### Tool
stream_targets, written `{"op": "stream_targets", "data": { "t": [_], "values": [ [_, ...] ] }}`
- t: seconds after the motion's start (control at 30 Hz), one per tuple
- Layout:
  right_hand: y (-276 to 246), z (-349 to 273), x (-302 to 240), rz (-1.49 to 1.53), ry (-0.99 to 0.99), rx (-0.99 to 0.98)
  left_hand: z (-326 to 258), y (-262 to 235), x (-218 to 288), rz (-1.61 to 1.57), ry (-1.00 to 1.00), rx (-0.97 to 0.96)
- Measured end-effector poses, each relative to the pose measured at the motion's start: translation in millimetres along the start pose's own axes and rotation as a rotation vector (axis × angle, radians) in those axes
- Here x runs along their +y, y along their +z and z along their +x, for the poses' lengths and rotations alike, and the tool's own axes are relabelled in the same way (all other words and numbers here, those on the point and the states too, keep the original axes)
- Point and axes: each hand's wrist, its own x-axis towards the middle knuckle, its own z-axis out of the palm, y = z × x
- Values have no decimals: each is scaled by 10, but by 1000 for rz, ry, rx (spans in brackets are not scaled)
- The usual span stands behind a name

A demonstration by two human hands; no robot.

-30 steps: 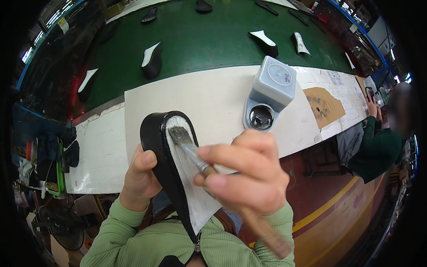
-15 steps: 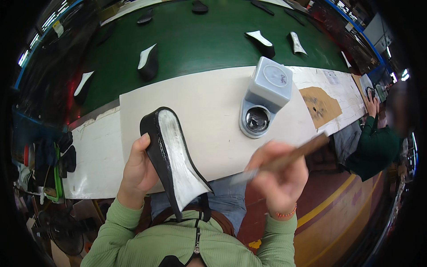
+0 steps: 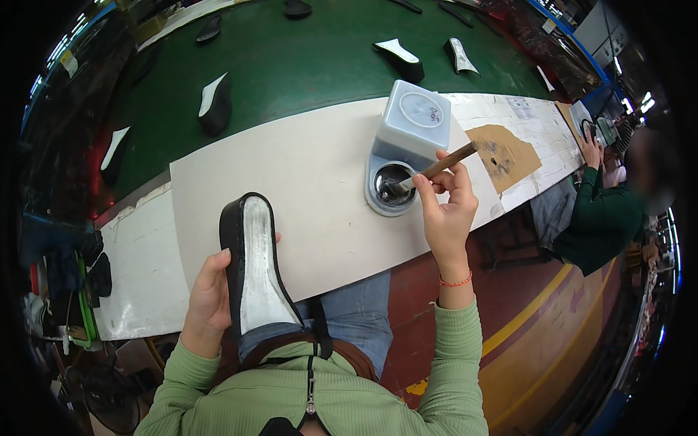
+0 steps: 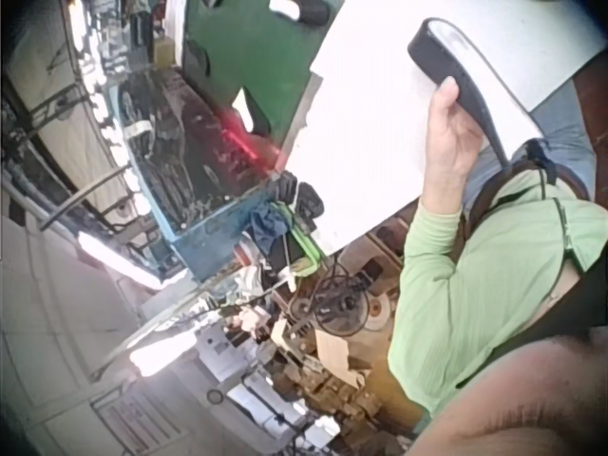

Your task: The person paints the inner sole and edges of black shoe parts with a brush, repeatedly dipping the brush into a container of white paint. The person handles multiple shoe parts one at a time, turning them to cover different areas.

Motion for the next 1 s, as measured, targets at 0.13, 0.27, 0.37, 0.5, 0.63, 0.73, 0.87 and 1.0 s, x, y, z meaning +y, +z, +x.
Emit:
{"op": "stream_targets", "data": {
  "t": [0.13,0.27,0.37,0.5,0.63,0.73,0.87,1.0],
  "values": [
    [21,-11,60,-17,-8,-6,-3,26,28,-26,20,-40],
    [0,1,73,187,190,-38,14,127,1,54,106,46],
    [-20,-3,-61,499,507,-72,10,194,34,149,151,31],
    [46,-208,-469,968,561,-155,48,294,45,164,162,-13],
    [133,-370,-880,1015,336,-247,84,414,29,156,186,-73],
    [180,-368,-1058,998,257,-282,73,482,36,136,212,-132],
    [233,-360,-1174,1004,272,-299,42,522,75,96,199,-208],
    [261,-385,-1234,963,182,-242,21,551,97,118,206,-232]
  ]
}}
